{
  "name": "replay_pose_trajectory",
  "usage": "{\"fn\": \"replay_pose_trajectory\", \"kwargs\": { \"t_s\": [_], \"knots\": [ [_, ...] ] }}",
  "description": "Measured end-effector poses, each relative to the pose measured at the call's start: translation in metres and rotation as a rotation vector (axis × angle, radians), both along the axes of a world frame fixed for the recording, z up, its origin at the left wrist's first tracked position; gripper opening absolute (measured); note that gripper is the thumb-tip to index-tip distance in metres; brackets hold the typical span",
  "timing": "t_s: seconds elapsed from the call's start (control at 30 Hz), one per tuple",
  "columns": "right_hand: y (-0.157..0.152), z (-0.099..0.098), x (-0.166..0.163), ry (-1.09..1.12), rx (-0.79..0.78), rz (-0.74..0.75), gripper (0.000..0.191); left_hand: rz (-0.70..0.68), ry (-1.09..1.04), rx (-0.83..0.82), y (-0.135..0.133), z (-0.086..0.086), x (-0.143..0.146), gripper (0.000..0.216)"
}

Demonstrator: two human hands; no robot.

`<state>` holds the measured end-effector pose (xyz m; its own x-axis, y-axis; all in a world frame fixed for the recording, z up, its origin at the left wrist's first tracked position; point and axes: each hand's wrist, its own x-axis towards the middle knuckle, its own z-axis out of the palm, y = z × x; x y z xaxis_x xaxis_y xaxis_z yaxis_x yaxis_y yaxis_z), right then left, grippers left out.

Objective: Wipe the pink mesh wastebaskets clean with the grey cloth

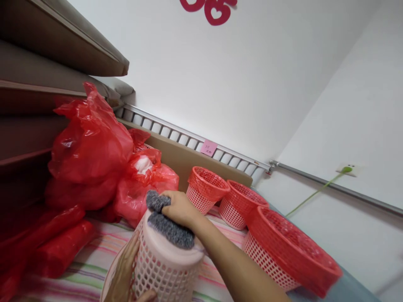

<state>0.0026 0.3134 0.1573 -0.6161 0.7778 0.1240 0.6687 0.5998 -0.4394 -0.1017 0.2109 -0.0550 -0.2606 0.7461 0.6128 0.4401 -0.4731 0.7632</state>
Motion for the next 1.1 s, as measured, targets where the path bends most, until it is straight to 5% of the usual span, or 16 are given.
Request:
{"fn": "replay_pose_trajectory", "kwargs": {
  "t_s": [0.13, 0.23, 0.4, 0.53, 0.8, 0.93, 1.1],
  "knots": [
    [-0.047, 0.015, 0.006, -0.051, -0.091, 0.191, 0.043, 0.009, -0.004, -0.005, 0.000, -0.001, -0.002, 0.039],
    [-0.069, 0.026, 0.032, -0.108, -0.165, 0.185, 0.046, 0.017, -0.012, -0.005, -0.001, -0.004, -0.003, 0.037],
    [-0.060, 0.030, 0.089, -0.153, -0.221, -0.094, 0.040, 0.018, -0.024, -0.007, 0.001, -0.017, -0.001, 0.037],
    [-0.023, 0.018, 0.112, -0.076, -0.059, -0.313, 0.030, 0.009, -0.025, 0.011, 0.008, -0.034, 0.002, 0.047],
    [0.030, 0.014, 0.082, 0.139, -0.013, -0.448, 0.022, 0.030, 0.013, 0.012, 0.022, -0.056, 0.005, 0.086],
    [0.041, 0.013, 0.054, 0.213, -0.088, -0.353, 0.030, 0.033, 0.029, 0.026, 0.025, -0.058, 0.007, 0.087],
    [0.027, 0.008, 0.014, 0.035, -0.046, -0.215, 0.024, 0.034, 0.044, 0.040, 0.022, -0.057, 0.010, 0.086]
  ]
}}
